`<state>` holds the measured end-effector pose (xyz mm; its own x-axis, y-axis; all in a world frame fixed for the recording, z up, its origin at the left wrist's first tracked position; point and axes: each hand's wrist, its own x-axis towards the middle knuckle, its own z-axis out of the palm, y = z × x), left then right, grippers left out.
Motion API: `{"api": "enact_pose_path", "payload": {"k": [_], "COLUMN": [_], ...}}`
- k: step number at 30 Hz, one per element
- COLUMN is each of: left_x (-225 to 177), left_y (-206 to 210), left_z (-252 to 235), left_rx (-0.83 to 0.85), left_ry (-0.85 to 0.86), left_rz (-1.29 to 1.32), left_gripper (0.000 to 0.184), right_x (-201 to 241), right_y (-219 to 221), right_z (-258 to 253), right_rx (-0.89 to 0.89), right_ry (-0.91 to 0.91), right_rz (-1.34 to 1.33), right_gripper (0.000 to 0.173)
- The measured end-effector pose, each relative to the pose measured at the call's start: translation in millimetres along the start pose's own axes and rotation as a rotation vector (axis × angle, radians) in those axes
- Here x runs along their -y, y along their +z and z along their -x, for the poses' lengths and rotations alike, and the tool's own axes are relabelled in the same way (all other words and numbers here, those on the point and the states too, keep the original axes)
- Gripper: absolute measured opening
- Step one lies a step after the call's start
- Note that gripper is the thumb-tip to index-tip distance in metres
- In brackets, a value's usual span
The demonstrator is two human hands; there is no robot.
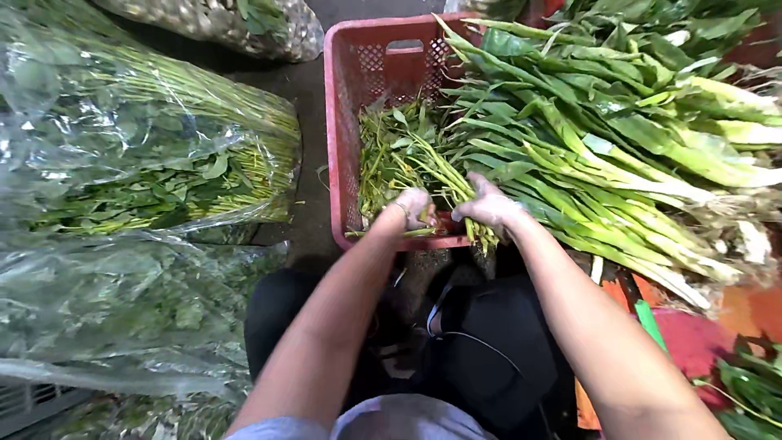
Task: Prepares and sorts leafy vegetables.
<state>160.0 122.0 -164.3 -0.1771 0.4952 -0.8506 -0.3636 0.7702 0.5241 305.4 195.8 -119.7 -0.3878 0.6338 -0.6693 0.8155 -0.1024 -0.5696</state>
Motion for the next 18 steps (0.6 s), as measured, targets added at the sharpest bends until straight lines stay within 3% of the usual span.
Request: {"api": "enact_pose_path", "payload": {"k": [4,7,11,14,16,18], "left_x": [-40,-69,-84,-75,-56,-37], "left_y": [-62,-91,-118,-123,-108,-69], "left_z": [62,119,165,169,156,158], "left_rx": [0.052,0.139,0.402,0.627,0.426,0.004], "left_ry": [0.109,0.198,0.281,0.382,0.363,0.198], "left_rz": [-0.087,0.077,0.368,0.455,0.278,-0.128], "left_gripper": [0.017,0.022,0.026,0.028,0.024,0.027], "right_x": [11,15,26,29,30,26], "right_y": [-11,-23,-37,-33,-21,0], "right_z": [24,41,59,60,57,44], "right_rx": [-0.019,-0.079,-0.124,-0.128,-0.134,-0.180], "right_ry": [-0.094,-0.194,-0.324,-0.315,-0.266,-0.205], "right_rz": [-0.311,-0.396,-0.453,-0.409,-0.302,-0.111], "right_gripper": [0.090,0.088,0.080,0.086,0.085,0.083]}}
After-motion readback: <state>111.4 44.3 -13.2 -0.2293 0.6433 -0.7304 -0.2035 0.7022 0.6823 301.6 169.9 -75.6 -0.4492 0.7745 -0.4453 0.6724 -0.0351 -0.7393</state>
